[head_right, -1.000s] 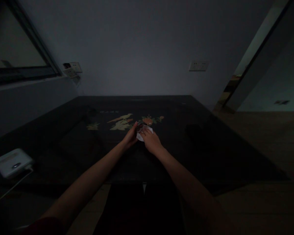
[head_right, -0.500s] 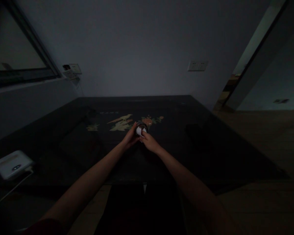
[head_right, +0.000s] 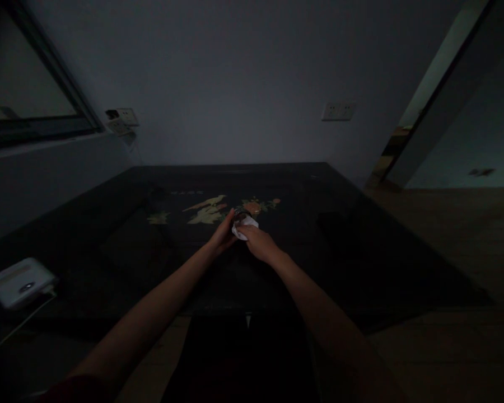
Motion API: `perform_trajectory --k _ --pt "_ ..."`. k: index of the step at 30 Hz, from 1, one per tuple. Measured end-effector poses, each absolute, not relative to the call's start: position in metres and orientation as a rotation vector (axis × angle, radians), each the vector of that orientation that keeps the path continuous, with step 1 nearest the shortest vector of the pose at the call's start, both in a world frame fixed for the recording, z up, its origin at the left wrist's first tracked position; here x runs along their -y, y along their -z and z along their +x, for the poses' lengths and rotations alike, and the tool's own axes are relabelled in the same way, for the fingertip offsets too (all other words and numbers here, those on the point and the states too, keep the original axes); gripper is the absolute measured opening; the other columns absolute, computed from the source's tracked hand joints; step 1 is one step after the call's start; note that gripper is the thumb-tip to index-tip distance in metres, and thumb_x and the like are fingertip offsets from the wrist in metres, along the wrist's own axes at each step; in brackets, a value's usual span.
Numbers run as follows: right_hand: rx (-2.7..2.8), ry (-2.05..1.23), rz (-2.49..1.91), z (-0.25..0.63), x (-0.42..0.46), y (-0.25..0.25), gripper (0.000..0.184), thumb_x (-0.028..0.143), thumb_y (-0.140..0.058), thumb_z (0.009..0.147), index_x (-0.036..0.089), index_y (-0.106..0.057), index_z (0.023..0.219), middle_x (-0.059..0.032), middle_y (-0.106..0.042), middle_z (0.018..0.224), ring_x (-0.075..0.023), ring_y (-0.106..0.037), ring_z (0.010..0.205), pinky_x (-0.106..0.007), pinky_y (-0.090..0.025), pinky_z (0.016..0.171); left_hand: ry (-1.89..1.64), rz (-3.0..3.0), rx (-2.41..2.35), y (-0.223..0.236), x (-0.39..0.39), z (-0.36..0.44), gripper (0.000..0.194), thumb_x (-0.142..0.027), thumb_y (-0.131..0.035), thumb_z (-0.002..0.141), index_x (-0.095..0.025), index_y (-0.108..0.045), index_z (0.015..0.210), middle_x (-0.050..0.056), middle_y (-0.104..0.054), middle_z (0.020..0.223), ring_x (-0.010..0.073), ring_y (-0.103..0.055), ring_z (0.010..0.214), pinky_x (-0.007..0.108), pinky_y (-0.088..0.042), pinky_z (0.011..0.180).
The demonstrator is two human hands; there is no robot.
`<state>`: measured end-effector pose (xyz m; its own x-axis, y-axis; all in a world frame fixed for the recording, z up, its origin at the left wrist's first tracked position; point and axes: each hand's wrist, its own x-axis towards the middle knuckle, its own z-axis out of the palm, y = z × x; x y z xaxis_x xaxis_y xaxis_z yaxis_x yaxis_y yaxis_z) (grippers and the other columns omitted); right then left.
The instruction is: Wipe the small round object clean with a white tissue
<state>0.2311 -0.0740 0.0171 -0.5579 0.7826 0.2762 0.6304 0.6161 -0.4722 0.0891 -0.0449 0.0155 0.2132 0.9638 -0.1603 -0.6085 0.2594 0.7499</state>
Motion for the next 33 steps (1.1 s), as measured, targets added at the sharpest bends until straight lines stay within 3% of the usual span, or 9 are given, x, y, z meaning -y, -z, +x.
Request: perform_trajectory --k 9,17,27,33 --pt "2.53 0.057 -1.182 0.233 0.076 -0.022 0.05 0.002 -0.038 0.088 0.017 -0.052 0.134 -0.0126 -0.05 0.142 -0.0232 -0.037 0.138 -0.049 -0.029 0.113 -1.164 0.619 -0.642 -0.002 0.034 0.089 0.038 -0.045 -0.058 0.086 -0.012 -0.067 0.102 0.009 -0.072 0.086 0.0137 -0.065 0.068 0.022 -0.05 0.062" --pt "2.528 0.087 -1.232 0.229 0.078 -0.022 0.046 0.006 -0.037 0.091 0.015 -0.052 0.133 -0.0139 -0.05 0.142 -0.0248 -0.036 0.138 -0.05 -0.03 0.112 -1.193 0.638 -0.647 -0.001 0.034 0.089 0.034 -0.044 -0.061 0.085 -0.012 -0.067 0.097 0.008 -0.072 0.088 0.0126 -0.065 0.069 0.022 -0.049 0.064" --pt "2.292 -0.445 -1.142 0.225 0.076 -0.011 0.058 -0.003 -0.038 0.077 0.016 -0.054 0.13 -0.0128 -0.055 0.137 -0.0194 -0.046 0.129 -0.039 -0.036 0.109 -1.193 0.697 -0.695 -0.006 0.04 0.088 0.037 -0.047 -0.062 0.083 -0.015 -0.067 0.101 0.008 -0.071 0.096 0.0167 -0.067 0.08 0.024 -0.051 0.069" --pt "1.963 -0.976 -0.924 0.222 0.064 -0.008 0.039 0.004 -0.048 0.078 0.016 -0.066 0.109 -0.007 -0.07 0.105 -0.0207 -0.061 0.101 -0.038 -0.044 0.097 -1.181 0.679 -0.821 -0.011 0.044 0.087 0.041 -0.051 -0.062 0.082 -0.015 -0.066 0.099 0.007 -0.07 0.086 0.0153 -0.064 0.072 0.023 -0.05 0.063"
